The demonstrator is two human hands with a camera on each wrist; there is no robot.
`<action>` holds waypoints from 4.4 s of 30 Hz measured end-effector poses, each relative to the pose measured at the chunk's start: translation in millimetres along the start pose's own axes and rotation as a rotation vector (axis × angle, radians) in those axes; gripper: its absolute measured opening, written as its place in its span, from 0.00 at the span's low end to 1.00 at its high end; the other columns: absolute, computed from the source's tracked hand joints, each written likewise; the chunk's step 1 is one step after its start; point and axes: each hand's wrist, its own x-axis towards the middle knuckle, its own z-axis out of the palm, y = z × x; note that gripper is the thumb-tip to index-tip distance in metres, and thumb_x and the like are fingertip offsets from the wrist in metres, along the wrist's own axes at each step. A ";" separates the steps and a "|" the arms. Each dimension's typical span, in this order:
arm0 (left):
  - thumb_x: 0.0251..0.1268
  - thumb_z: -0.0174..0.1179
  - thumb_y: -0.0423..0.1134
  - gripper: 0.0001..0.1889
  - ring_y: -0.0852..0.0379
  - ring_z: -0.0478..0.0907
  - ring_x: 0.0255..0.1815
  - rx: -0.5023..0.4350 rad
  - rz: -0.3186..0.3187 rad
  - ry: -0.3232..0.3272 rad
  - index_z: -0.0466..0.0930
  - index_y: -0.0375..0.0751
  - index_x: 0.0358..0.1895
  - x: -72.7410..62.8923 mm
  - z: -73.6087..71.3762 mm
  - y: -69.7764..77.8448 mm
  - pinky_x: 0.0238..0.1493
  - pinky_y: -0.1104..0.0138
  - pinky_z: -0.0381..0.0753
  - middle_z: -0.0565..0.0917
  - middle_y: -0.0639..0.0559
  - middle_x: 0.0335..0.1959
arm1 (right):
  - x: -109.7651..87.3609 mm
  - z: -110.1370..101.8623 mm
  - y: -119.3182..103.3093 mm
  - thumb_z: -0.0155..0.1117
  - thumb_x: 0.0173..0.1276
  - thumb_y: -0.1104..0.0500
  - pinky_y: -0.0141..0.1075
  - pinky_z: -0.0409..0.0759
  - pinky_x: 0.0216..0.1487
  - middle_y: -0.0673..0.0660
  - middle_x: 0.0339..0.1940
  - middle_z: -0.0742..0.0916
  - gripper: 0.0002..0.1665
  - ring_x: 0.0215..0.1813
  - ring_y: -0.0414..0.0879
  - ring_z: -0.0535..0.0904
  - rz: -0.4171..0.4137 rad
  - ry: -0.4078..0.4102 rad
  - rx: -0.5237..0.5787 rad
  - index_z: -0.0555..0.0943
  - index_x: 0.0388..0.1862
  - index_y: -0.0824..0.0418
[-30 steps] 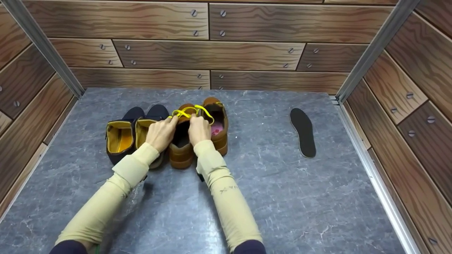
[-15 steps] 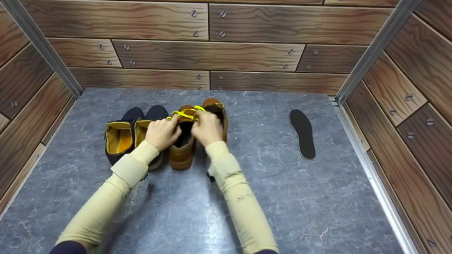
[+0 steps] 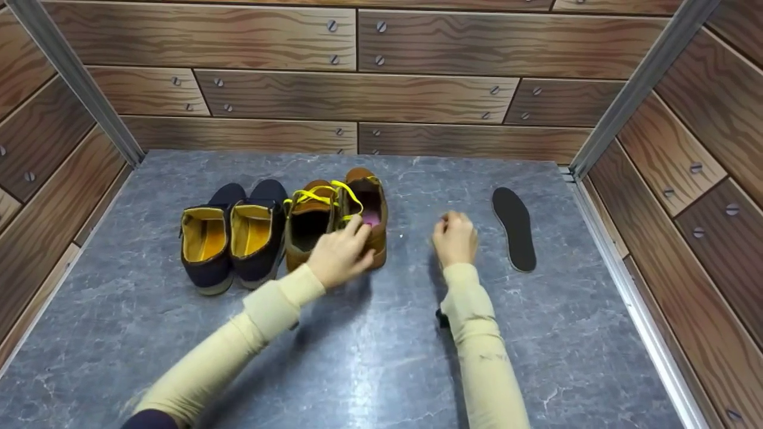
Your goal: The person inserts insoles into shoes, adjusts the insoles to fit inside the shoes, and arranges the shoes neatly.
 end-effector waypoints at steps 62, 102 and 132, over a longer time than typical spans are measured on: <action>0.49 0.48 0.31 0.08 0.62 0.63 0.17 -0.053 0.382 0.563 0.72 0.50 0.21 -142.6 -75.9 83.3 0.20 0.72 0.62 0.74 0.59 0.22 | -153.6 -65.1 -118.1 0.64 0.57 0.78 0.22 0.68 0.17 0.52 0.16 0.83 0.12 0.18 0.32 0.71 -0.390 -0.070 0.326 0.87 0.37 0.67; 0.55 0.78 0.52 0.21 0.68 0.64 0.19 -0.173 0.091 0.189 0.76 0.44 0.36 -118.8 -77.1 39.3 0.15 0.82 0.59 0.76 0.54 0.34 | -75.9 -88.5 -35.7 0.66 0.69 0.64 0.33 0.66 0.15 0.55 0.13 0.81 0.07 0.14 0.39 0.67 -0.242 -0.241 -0.124 0.88 0.35 0.67; 0.61 0.70 0.47 0.11 0.58 0.78 0.25 -0.144 0.064 -0.027 0.79 0.48 0.35 -101.5 -64.2 32.0 0.17 0.69 0.71 0.79 0.54 0.32 | 9.2 -70.4 118.5 0.39 0.84 0.47 0.79 0.62 0.71 0.86 0.79 0.54 0.40 0.77 0.87 0.50 0.311 -0.750 -0.342 0.57 0.81 0.74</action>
